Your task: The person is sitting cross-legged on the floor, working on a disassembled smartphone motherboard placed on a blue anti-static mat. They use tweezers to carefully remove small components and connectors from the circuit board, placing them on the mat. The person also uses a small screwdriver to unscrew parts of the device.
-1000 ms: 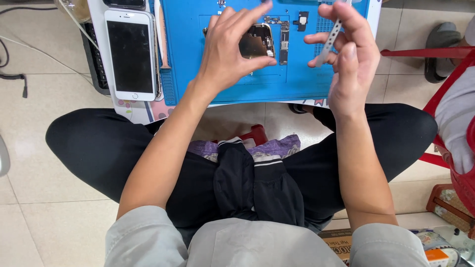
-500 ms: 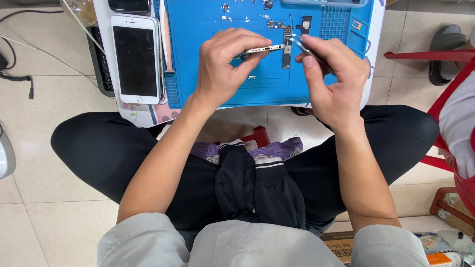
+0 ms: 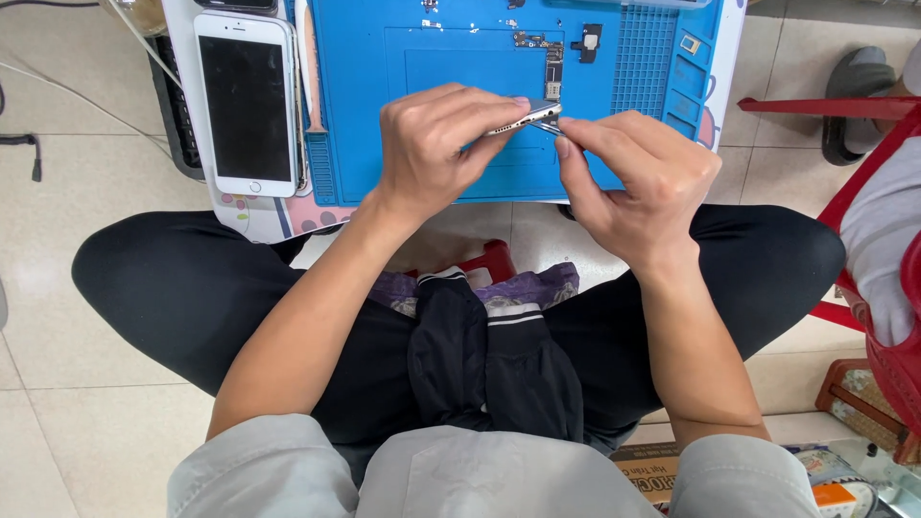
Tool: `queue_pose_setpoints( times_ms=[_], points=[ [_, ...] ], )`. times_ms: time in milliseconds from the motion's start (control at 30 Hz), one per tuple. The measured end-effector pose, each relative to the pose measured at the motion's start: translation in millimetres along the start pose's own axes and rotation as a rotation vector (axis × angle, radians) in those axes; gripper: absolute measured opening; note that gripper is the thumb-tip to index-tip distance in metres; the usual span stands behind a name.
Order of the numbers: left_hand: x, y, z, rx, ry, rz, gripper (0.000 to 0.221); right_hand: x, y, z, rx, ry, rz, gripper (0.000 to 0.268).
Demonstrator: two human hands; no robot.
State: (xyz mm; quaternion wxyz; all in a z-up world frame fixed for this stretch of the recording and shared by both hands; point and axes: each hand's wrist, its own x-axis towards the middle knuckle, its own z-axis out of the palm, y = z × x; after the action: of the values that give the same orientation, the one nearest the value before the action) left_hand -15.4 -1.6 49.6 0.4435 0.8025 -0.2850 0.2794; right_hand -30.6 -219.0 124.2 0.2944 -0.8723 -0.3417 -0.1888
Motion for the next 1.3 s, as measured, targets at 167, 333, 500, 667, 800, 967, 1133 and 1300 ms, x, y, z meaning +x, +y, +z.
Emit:
queue_pose_setpoints(
  times_ms=[167,333,500,667,800,967,1133,1300],
  points=[
    [2,0,-1,-0.025,-0.003,0.014,0.005,-2,2,-1,-0.056,0.014,-0.027,0.003],
    [3,1,-1,-0.049,-0.012,0.028,0.009,-1,-2,-5,-0.101,-0.032,-0.035,0.003],
    [3,0,-2,-0.055,-0.035,0.044,0.013,0,-9,-15,-0.195,-0.103,-0.049,0.002],
    [2,-1,0,-0.051,-0.027,0.041,0.014,0,-20,-17,-0.384,-0.135,-0.027,0.004],
    [0,2,4,-0.036,0.013,0.05,0.011,-2,-26,-15,-0.425,-0.106,0.011,0.007],
    [1,5,9,0.007,0.018,0.081,0.008,-3,-38,-11,-0.508,-0.071,0.091,0.011],
    [-2,6,9,0.008,0.023,0.087,0.012,-3,-41,-11,-0.323,-0.085,0.218,0.008],
    [-5,6,7,-0.012,0.001,0.076,0.007,1,-28,-17,0.019,-0.18,0.42,0.011]
  ],
)
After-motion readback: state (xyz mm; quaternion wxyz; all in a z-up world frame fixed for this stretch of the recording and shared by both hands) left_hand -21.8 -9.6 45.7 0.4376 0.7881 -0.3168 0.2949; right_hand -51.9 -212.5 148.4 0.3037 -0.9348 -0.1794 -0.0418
